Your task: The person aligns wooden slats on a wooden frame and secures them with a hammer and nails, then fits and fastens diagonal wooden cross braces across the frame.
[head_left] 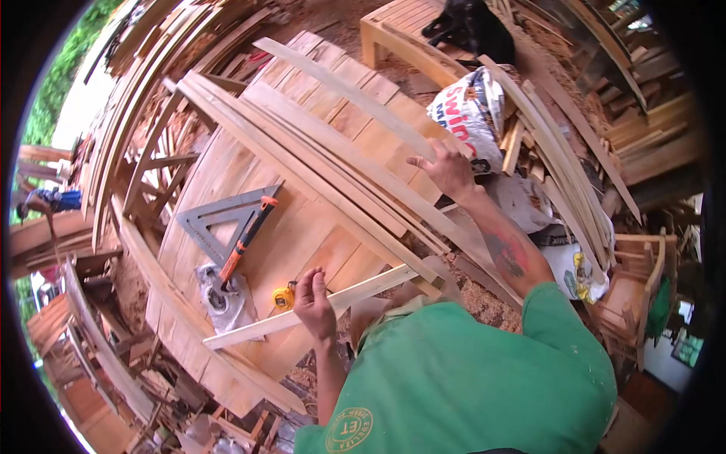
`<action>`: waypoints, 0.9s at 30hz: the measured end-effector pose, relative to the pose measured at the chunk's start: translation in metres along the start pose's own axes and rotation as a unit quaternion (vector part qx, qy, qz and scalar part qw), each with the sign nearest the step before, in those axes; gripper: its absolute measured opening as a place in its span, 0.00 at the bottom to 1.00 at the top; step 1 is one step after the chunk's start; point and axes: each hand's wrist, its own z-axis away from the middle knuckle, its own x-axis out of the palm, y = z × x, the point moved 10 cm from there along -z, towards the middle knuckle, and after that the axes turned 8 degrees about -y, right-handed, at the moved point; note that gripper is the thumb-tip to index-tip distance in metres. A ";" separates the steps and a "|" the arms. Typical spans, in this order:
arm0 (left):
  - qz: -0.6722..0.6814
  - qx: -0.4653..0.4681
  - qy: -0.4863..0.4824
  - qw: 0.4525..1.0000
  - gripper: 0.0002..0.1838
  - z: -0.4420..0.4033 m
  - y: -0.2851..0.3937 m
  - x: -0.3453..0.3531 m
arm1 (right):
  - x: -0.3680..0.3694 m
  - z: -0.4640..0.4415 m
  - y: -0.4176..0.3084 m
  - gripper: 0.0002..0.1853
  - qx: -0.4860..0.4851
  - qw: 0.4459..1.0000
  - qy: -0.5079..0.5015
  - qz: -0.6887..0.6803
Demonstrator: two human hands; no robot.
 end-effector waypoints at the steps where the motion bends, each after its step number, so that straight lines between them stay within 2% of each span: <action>1: -0.003 0.002 0.006 1.000 0.11 0.003 0.002 0.005 | -0.002 -0.001 -0.011 0.34 -0.039 0.991 0.084 0.096; 2: -0.004 0.003 0.012 1.000 0.11 0.007 0.004 0.007 | -0.008 0.004 -0.031 0.35 -0.079 0.964 0.170 0.189; 4: -0.028 0.007 0.039 0.999 0.11 0.016 0.009 0.002 | 0.004 0.023 -0.041 0.35 -0.118 0.971 0.135 0.159; 6: -0.009 -0.001 0.074 0.997 0.11 0.030 0.004 -0.008 | 0.048 0.053 -0.033 0.35 -0.129 0.986 -0.029 0.105; 9: 0.008 -0.002 0.090 0.996 0.11 0.041 -0.010 -0.027 | 0.075 0.085 -0.017 0.34 -0.126 0.989 -0.039 0.069; 11: -0.013 -0.001 0.081 0.997 0.11 0.045 -0.012 -0.038 | 0.081 0.090 -0.011 0.32 -0.096 0.986 -0.099 0.090; 14: -0.002 0.016 0.099 0.995 0.10 0.051 -0.003 -0.060 | 0.073 0.101 -0.025 0.33 -0.106 0.977 -0.069 0.170; 18: -0.025 0.032 0.140 0.989 0.11 0.069 0.008 -0.106 | 0.083 0.085 -0.003 0.32 -0.125 0.977 -0.089 0.145; 20: -0.078 0.015 0.172 0.982 0.13 0.092 0.004 -0.136 | 0.067 0.083 -0.004 0.27 -0.208 0.958 -0.040 0.192; 21: -0.089 -0.010 0.192 0.977 0.12 0.108 0.000 -0.150 | 0.050 0.083 -0.021 0.24 -0.175 0.971 -0.081 0.140; 22: -0.099 -0.032 0.205 0.973 0.12 0.122 -0.004 -0.159 | 0.049 0.069 0.003 0.22 -0.065 0.984 -0.158 0.055; 23: -0.079 -0.060 0.214 0.972 0.12 0.136 -0.013 -0.166 | 0.045 0.049 0.039 0.25 -0.302 0.941 -0.052 0.146; 24: -0.058 -0.082 0.214 0.972 0.12 0.146 -0.021 -0.170 | 0.037 0.044 0.043 0.18 -0.446 0.878 -0.003 0.171; 25: -0.053 -0.090 0.246 0.964 0.12 0.158 -0.032 -0.177 | 0.021 0.016 0.057 0.15 -0.206 0.977 -0.051 -0.026; 26: -0.014 -0.084 0.248 0.965 0.12 0.165 -0.048 -0.175 | 0.017 0.025 0.066 0.16 0.067 0.971 -0.098 -0.206; 27: 0.027 -0.075 0.246 0.966 0.13 0.169 -0.060 -0.173 | 0.008 0.034 0.034 0.18 0.084 0.970 -0.096 -0.207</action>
